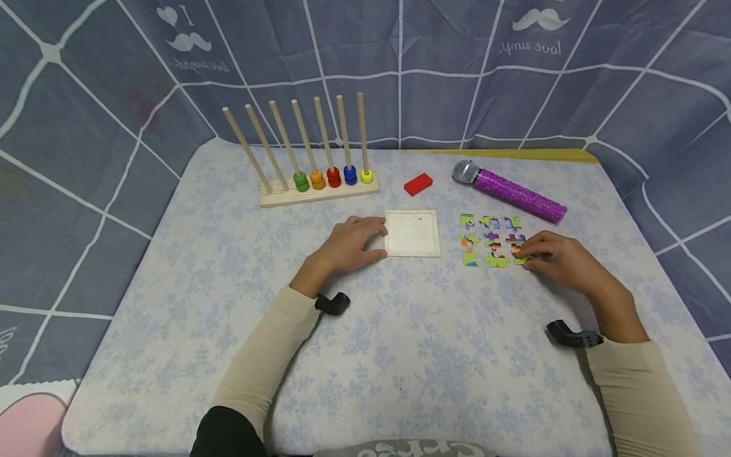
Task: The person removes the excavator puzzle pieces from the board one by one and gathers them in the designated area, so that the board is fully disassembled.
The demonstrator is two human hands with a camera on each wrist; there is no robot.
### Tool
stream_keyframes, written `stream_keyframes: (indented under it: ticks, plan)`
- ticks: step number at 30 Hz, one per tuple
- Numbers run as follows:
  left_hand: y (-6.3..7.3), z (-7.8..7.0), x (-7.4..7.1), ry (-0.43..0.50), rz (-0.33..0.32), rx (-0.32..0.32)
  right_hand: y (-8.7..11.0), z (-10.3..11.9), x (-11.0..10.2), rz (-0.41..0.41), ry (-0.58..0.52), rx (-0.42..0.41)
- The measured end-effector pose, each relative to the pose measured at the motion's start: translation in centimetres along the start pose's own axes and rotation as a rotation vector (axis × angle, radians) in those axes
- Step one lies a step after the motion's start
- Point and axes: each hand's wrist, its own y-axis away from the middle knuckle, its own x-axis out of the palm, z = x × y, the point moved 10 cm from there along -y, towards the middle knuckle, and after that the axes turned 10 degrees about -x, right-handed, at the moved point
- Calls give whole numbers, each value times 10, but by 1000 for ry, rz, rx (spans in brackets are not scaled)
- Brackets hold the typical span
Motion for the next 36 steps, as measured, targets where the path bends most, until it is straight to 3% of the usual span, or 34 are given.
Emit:
stream_keyframes:
  ticks: [29,36]
  plan:
    - [-1,1,0,10,9,-4,2,-6,4,49,-40,84]
    - [-1,0,-1,12,13,-8,3,-3,4,48,-32,64]
